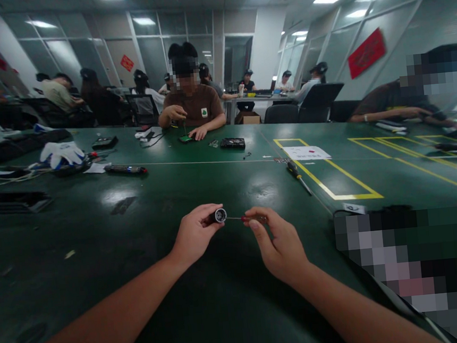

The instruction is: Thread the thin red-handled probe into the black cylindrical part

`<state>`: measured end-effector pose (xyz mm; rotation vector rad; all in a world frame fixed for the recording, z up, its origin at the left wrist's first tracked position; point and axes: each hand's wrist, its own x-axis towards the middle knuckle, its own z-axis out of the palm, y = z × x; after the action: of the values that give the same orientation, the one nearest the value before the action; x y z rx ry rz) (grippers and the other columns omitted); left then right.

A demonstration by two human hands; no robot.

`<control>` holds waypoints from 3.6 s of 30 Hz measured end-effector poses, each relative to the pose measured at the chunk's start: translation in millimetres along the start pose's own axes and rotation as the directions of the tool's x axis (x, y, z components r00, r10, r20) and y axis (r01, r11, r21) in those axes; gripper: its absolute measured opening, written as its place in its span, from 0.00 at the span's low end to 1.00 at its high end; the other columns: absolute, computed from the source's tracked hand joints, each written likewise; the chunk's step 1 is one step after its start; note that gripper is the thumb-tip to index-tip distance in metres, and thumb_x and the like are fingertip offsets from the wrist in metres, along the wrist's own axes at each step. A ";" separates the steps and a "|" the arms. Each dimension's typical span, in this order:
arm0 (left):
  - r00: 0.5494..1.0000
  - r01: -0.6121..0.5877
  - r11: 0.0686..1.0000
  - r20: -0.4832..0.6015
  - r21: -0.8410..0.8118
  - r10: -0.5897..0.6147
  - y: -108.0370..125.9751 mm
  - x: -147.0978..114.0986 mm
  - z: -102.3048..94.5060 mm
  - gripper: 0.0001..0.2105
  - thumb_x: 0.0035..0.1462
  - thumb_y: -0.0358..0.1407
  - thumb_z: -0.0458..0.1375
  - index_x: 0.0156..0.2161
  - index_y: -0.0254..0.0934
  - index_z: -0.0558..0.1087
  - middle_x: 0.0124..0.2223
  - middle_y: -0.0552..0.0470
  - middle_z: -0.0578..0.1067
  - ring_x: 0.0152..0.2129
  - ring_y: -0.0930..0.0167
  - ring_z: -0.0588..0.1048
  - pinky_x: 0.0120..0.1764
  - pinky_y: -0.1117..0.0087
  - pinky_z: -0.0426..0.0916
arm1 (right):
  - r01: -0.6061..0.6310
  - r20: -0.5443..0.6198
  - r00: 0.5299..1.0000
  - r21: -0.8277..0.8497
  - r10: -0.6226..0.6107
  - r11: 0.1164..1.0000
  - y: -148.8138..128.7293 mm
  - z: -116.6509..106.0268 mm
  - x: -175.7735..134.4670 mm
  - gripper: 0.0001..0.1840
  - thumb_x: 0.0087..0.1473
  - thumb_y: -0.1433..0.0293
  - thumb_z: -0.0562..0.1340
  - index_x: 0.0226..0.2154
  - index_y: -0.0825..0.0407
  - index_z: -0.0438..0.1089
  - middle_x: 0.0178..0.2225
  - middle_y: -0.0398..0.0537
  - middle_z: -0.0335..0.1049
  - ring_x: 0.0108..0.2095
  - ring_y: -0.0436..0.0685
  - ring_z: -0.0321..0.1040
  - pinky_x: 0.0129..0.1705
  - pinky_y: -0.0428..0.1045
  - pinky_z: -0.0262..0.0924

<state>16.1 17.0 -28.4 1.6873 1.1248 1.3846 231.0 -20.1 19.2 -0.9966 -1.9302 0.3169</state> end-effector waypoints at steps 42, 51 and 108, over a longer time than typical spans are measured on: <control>1.000 -0.020 0.996 0.020 0.087 0.019 5.4 -0.6 -0.4 0.19 0.53 0.25 0.66 0.50 0.41 0.80 0.53 0.47 0.78 0.50 0.65 0.77 0.55 0.58 0.74 | 0.006 -0.001 1.000 -0.007 -0.006 1.000 1.5 0.8 -0.7 0.10 0.68 0.69 0.56 0.50 0.48 0.67 0.43 0.49 0.78 0.43 0.58 0.77 0.46 0.54 0.69; 1.000 0.008 0.999 0.006 0.038 -0.008 6.9 -0.8 0.6 0.20 0.52 0.26 0.66 0.50 0.41 0.80 0.52 0.47 0.78 0.49 0.64 0.78 0.54 0.57 0.75 | -0.032 0.019 0.999 0.024 0.031 0.999 1.6 0.2 -1.2 0.10 0.68 0.68 0.56 0.50 0.47 0.68 0.42 0.50 0.79 0.43 0.59 0.78 0.46 0.55 0.70; 0.999 -0.028 0.990 0.024 0.137 0.025 11.1 0.7 -3.1 0.20 0.53 0.24 0.65 0.50 0.42 0.80 0.52 0.48 0.78 0.48 0.65 0.78 0.53 0.59 0.75 | -0.479 0.273 0.707 0.864 0.652 0.157 30.8 10.9 18.2 0.13 0.54 0.58 0.70 0.30 0.50 0.73 0.24 0.41 0.68 0.26 0.52 0.66 0.37 0.53 0.69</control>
<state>15.3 13.2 -17.6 1.8167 1.2131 1.3274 233.2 15.1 6.8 -0.8593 -0.7857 1.5218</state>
